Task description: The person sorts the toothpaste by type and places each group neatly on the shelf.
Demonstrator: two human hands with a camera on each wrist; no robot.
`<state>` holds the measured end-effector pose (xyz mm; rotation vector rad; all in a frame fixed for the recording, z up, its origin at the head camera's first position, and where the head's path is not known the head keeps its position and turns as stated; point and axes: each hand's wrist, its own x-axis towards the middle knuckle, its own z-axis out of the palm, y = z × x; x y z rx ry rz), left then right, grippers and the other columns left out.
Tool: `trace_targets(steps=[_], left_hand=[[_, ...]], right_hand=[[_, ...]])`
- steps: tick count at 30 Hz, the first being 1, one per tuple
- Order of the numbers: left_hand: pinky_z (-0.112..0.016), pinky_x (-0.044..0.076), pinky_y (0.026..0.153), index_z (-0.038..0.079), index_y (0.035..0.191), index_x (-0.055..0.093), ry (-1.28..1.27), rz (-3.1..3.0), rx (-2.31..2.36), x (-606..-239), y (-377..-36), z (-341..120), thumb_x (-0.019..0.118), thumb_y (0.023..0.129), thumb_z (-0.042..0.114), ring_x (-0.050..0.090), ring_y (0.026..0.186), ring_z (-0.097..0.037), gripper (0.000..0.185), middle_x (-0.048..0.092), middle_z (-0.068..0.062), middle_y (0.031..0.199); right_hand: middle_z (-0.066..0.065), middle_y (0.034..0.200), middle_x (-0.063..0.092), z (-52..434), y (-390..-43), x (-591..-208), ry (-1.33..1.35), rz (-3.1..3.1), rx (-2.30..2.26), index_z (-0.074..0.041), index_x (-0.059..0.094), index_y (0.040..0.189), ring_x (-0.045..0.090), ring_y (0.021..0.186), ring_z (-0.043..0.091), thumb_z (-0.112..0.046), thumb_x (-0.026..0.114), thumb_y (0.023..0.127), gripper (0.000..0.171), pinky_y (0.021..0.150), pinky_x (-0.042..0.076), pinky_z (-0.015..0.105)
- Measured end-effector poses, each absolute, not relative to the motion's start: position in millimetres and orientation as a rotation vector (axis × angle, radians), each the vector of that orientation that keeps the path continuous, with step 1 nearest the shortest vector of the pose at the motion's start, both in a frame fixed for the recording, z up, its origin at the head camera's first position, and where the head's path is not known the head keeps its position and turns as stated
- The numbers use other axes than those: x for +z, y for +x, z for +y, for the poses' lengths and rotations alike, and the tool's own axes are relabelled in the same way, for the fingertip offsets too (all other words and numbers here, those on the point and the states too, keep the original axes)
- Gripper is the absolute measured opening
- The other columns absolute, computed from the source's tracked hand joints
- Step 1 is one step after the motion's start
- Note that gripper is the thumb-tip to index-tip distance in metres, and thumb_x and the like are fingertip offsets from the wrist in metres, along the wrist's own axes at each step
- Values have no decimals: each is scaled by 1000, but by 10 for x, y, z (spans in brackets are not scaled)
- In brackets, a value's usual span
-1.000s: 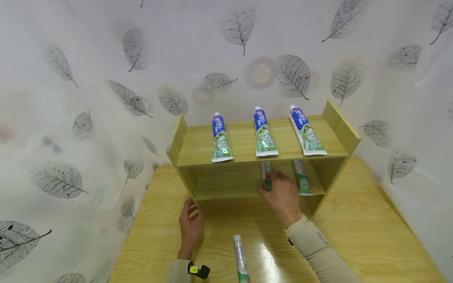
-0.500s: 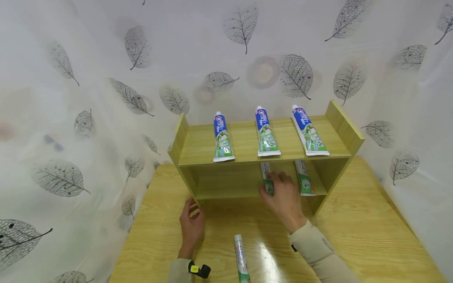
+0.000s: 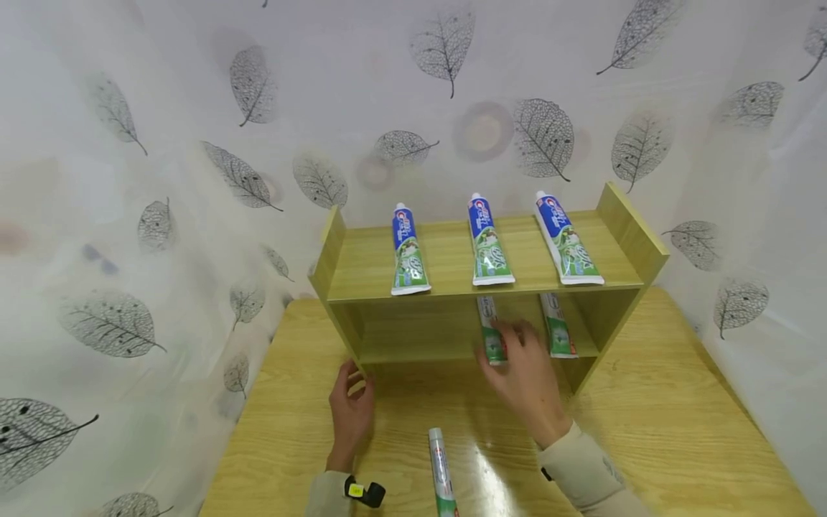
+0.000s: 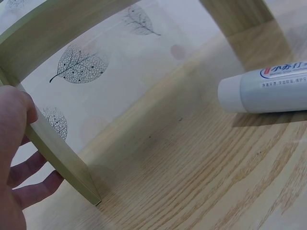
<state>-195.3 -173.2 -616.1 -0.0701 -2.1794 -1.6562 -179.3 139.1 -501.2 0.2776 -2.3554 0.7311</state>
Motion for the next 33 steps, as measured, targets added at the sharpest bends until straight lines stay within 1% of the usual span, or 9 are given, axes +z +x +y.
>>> trace_targets(steps=[3,6,10,14,16,18,21,25,33], left_hand=[[-27,65,85,10,143,67,-54,-2179,-1674,-6158,-1952,-1725,70,105,1,73,114,-36,39,70,-18,132],[-28,66,85,10,143,67,-47,-2184,-1673,-6158,-1961,-1724,70,105,2,73,114,-36,39,70,-19,132],[-27,65,85,11,143,67,-33,-2193,-1672,-6160,-1957,-1719,69,105,1,73,114,-36,39,70,-19,133],[-27,65,84,11,143,67,-21,-2191,-1677,-6159,-1946,-1712,69,105,0,73,114,-35,39,70,-17,132],[-28,65,84,10,142,67,-19,-2185,-1679,-6155,-1947,-1710,69,104,-1,73,113,-34,40,70,-16,131],[-29,66,85,10,143,67,-16,-2184,-1679,-6147,-1954,-1707,69,104,-1,72,113,-33,40,70,-16,131],[-29,65,86,11,143,67,-13,-2187,-1677,-6136,-1969,-1707,69,105,0,72,114,-31,40,70,-16,132],[-27,65,86,11,144,66,-19,-2196,-1677,-6136,-1967,-1710,69,105,1,72,114,-32,40,70,-16,133],[-28,65,85,11,144,67,-28,-2191,-1672,-6132,-1942,-1717,69,105,0,72,114,-34,41,70,-16,132]], right_hand=[[24,113,66,1365,-1668,-5015,267,-2350,699,0,70,129,65,102,43,-14,94,82,55,76,61,53],[21,108,66,1323,-1564,-5018,266,-2349,670,0,70,127,64,97,37,-15,94,81,54,69,60,45],[18,105,67,1266,-1452,-5070,285,-2342,651,2,70,125,64,93,31,-14,93,80,53,65,61,38],[15,105,69,1195,-1320,-5190,325,-2342,647,2,72,123,66,89,26,-13,91,79,50,58,55,23],[12,103,70,1154,-1249,-5263,341,-2364,660,0,72,122,65,85,21,-14,90,81,47,53,48,15],[9,102,70,1114,-1186,-5329,349,-2390,685,-2,73,122,62,81,16,-14,90,82,45,53,44,11],[5,100,70,1063,-1124,-5410,343,-2415,702,-4,74,121,60,79,11,-15,89,84,42,55,43,11],[4,102,71,1014,-1073,-5493,386,-2382,667,-5,75,118,64,81,14,-14,89,81,41,58,47,14],[1,101,70,931,-918,-5654,410,-2414,651,-10,75,117,60,79,10,-14,95,76,46,54,40,9]])
